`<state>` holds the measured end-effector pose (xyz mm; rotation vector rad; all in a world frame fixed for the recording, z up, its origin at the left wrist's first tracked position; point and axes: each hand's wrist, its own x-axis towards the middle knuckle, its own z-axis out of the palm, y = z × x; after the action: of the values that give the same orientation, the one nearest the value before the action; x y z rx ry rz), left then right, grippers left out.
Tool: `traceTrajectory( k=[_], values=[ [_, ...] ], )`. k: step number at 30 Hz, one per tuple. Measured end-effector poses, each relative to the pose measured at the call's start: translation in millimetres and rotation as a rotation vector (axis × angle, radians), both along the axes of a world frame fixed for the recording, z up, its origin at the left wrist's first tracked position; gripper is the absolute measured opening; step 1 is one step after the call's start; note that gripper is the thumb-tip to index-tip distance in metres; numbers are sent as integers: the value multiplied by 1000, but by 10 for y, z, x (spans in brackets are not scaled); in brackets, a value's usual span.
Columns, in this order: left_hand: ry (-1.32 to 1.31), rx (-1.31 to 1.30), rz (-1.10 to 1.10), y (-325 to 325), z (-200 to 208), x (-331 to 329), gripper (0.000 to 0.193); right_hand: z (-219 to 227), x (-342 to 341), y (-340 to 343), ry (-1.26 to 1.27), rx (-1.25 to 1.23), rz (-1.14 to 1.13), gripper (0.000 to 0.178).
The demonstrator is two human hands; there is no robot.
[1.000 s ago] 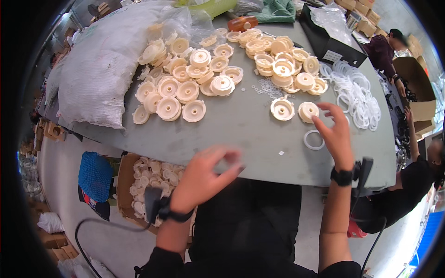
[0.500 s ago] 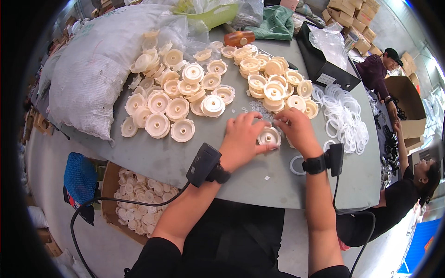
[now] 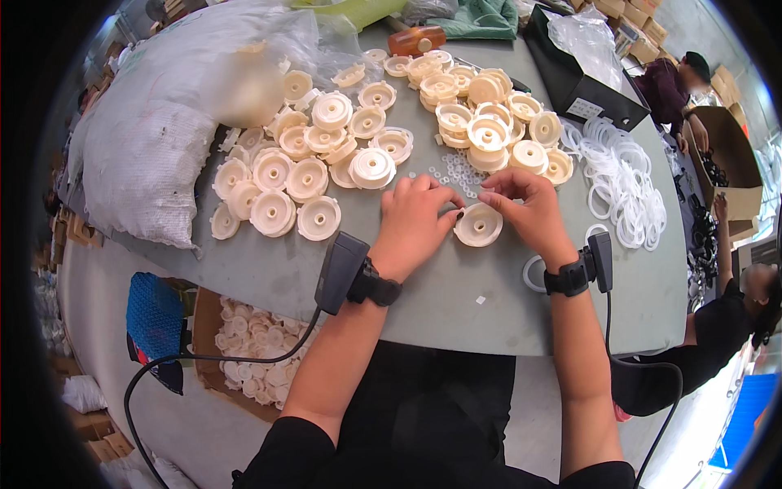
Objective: Assembling small white plastic components by hand, inserting small metal or plastic pins into circular plastic bases.
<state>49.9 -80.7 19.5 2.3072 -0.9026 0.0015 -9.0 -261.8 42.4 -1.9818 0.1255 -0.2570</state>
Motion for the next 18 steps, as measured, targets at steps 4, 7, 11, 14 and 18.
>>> traceTrajectory(
  k=[4, 7, 11, 14, 18],
  values=[
    [65, 23, -28, 19, 23, 1, 16, 40, -21, -76, 52, -145, 103, 15],
    [62, -8, -41, 14, -25, 27, 16, 27, -54, -154, 64, -253, 133, 15],
    [25, -39, -60, -26, -7, -40, 19, 57, -78, -186, -25, -270, 127, 15],
    [-67, 31, -80, -46, 25, -66, 27, 17, -58, -197, -106, -235, 67, 15],
    [-163, -73, -47, -63, -18, -18, 13, -17, -18, -153, -108, -4, 98, 15]
  ],
)
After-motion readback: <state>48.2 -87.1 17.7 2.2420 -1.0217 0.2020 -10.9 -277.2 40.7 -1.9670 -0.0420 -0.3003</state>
